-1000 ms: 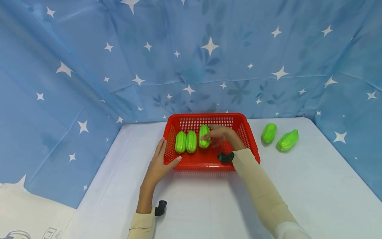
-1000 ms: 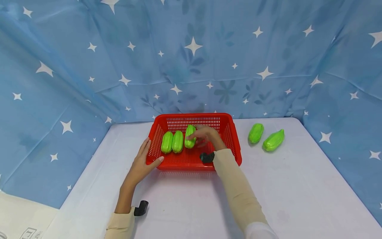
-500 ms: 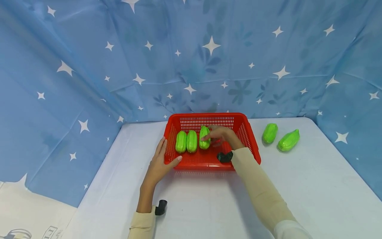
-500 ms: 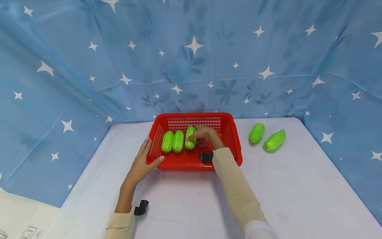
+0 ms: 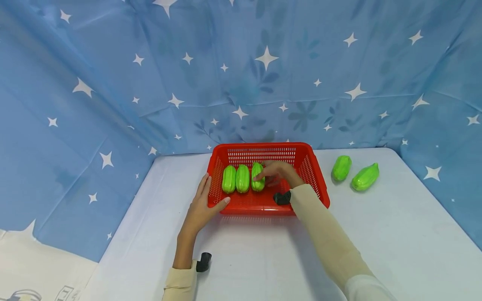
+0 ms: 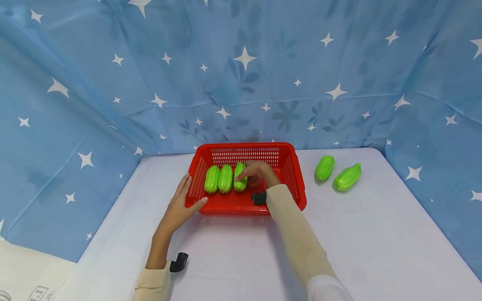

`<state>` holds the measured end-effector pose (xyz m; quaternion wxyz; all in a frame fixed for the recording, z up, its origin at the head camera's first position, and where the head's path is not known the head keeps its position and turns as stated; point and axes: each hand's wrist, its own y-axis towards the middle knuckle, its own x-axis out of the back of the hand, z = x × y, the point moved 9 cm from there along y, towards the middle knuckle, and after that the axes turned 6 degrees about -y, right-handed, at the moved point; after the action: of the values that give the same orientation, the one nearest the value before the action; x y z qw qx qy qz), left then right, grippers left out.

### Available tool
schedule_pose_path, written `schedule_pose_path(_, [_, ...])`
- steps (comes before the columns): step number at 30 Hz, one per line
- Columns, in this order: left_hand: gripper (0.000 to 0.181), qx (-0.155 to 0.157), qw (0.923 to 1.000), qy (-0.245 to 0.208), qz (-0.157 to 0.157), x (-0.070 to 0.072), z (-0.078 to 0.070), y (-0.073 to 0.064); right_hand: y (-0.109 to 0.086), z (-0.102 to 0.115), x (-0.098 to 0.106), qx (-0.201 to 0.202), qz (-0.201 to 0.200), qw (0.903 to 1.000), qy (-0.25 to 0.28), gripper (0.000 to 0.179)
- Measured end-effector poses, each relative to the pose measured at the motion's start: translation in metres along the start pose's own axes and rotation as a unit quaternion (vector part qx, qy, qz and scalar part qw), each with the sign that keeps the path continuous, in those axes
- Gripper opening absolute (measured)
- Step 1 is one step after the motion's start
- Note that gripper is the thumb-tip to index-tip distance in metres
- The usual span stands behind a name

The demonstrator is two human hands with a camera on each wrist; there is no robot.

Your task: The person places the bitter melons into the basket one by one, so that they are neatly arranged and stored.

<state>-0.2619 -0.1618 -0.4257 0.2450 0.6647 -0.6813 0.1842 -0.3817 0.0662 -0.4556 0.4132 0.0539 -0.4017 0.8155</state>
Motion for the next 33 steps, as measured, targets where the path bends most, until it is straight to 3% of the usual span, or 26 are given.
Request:
schedule_pose_path(7, [0.102,-0.001,1.0000,-0.001,0.001,-0.0005,0.0003,0.0003,0.0023,0.0015,-0.0043,-0.011,0.012,0.9999,0.002,0.086])
schedule_pose_path(13, [0.102,0.000,1.0000,-0.002,0.000,-0.0004,0.0015,-0.0003,-0.0010,0.0043,-0.0055,-0.006,0.010,0.9997,-0.023,0.100])
schedule_pose_path(19, [0.102,0.001,1.0000,-0.001,0.000,-0.0006,0.0015,0.0006,0.0001,0.0038,-0.0050,-0.004,-0.004,0.9993,-0.036,0.090])
schedule_pose_path(33, [0.102,-0.002,1.0000,0.001,-0.001,-0.0003,0.0009,0.0012,0.0006,0.0037,-0.0069,-0.020,0.002,0.9995,0.024,0.093])
